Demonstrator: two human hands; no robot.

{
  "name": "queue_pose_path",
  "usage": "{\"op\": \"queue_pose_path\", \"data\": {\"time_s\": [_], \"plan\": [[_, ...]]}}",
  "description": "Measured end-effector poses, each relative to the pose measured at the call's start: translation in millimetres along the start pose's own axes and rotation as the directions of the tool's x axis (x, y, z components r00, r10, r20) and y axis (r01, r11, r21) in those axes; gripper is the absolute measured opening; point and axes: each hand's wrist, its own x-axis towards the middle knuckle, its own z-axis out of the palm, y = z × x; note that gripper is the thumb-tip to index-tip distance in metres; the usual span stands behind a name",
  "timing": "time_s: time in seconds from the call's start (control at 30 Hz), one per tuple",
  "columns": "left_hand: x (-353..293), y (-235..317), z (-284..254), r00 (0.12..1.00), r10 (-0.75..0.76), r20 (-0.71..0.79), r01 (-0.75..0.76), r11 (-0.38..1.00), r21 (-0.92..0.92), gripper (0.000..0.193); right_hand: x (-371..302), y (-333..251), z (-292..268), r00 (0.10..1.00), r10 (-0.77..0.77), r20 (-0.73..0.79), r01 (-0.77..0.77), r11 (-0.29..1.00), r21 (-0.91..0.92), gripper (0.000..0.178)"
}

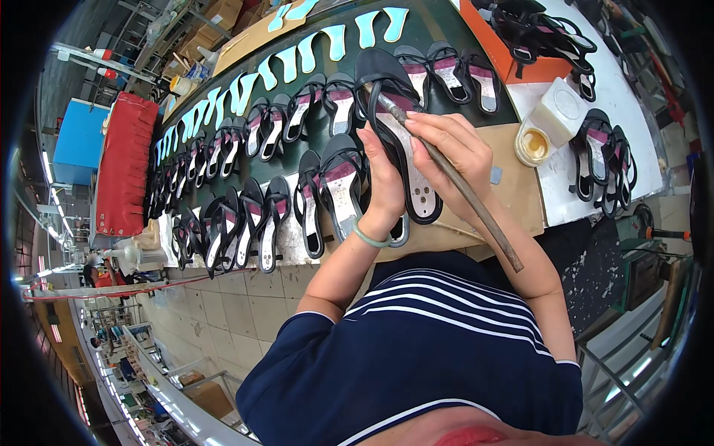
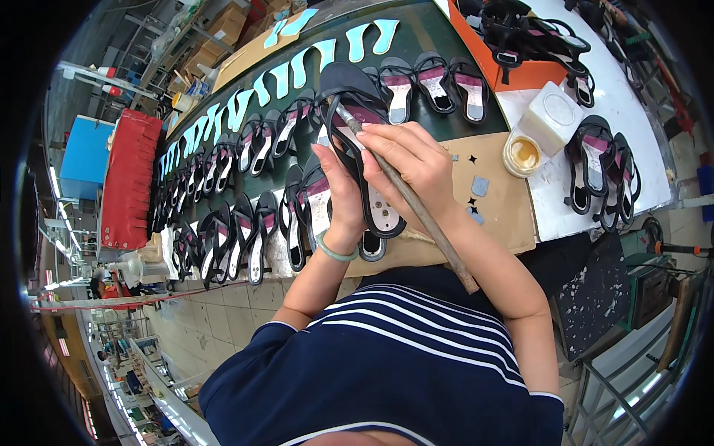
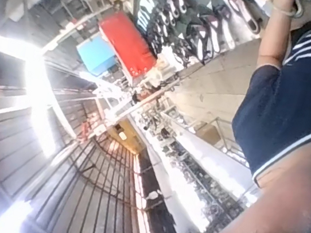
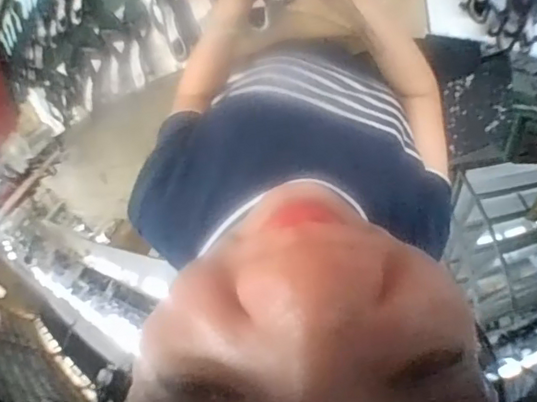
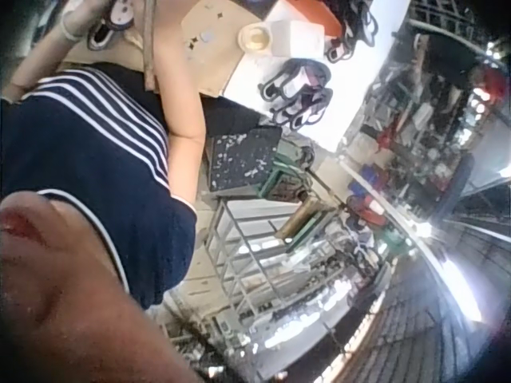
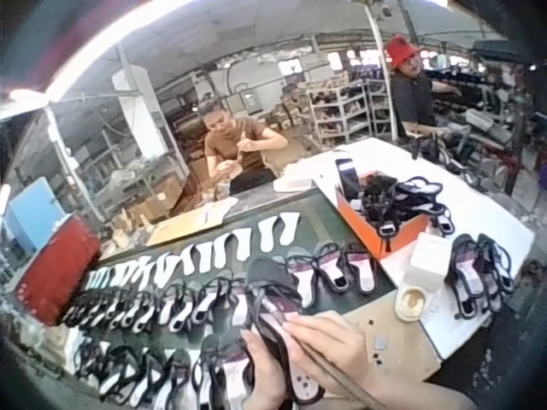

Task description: Applying glue to the inner soles of shoes using a brush.

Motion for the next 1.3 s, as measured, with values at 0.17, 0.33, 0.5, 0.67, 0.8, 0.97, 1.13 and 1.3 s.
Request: {"op": "queue_pose_path", "data": {"time_s": [0.17, 0.33, 0.5, 0.67, 0.8, 0.97, 1.13, 1.3], "plan": [[1.5, -2.5, -2.7, 1.0, -0.002, -0.006, 0.001, 0.999, -0.036, 0.063, -2.7, 2.4, 0.6, 1.0, -0.011, -0.007, 0.011, 1.0, -0.022, 0.023], [4.0, -5.3, -4.8, 0.999, 0.012, -0.041, -0.014, 0.999, -0.032, 0.059, -5.5, 3.5, 1.8, 1.0, -0.004, -0.02, 0.003, 0.999, -0.046, 0.023], [4.2, -6.9, -8.8, 0.999, 0.0, -0.034, -0.002, 0.998, -0.056, 0.06, -7.8, 5.2, 2.0, 1.0, -0.004, -0.025, 0.002, 0.997, -0.078, 0.023], [3.9, -3.6, -6.3, 0.998, -0.027, -0.062, 0.023, 0.998, -0.063, 0.061, -10.5, 5.7, 2.4, 1.0, 0.006, -0.023, -0.008, 0.994, -0.109, 0.023], [3.9, -4.6, -8.9, 0.998, -0.03, -0.057, 0.027, 0.998, -0.062, 0.062, -12.0, 5.0, 2.7, 1.0, 0.008, -0.022, -0.011, 0.991, -0.13, 0.024], [4.0, -6.9, -12.9, 0.998, -0.03, -0.051, 0.026, 0.996, -0.08, 0.064, -13.7, 3.4, 4.5, 0.999, 0.013, -0.03, -0.018, 0.986, -0.165, 0.025], [3.5, -7.3, -13.5, 0.998, 0.002, -0.065, -0.006, 0.998, -0.069, 0.067, -14.1, 2.0, 4.9, 1.0, 0.003, -0.029, -0.009, 0.978, -0.208, 0.025], [2.0, -4.3, -12.6, 0.998, 0.016, -0.068, -0.019, 0.999, -0.05, 0.069, -13.4, -0.3, 5.4, 0.999, -0.004, -0.034, -0.004, 0.973, -0.231, 0.025]]}}
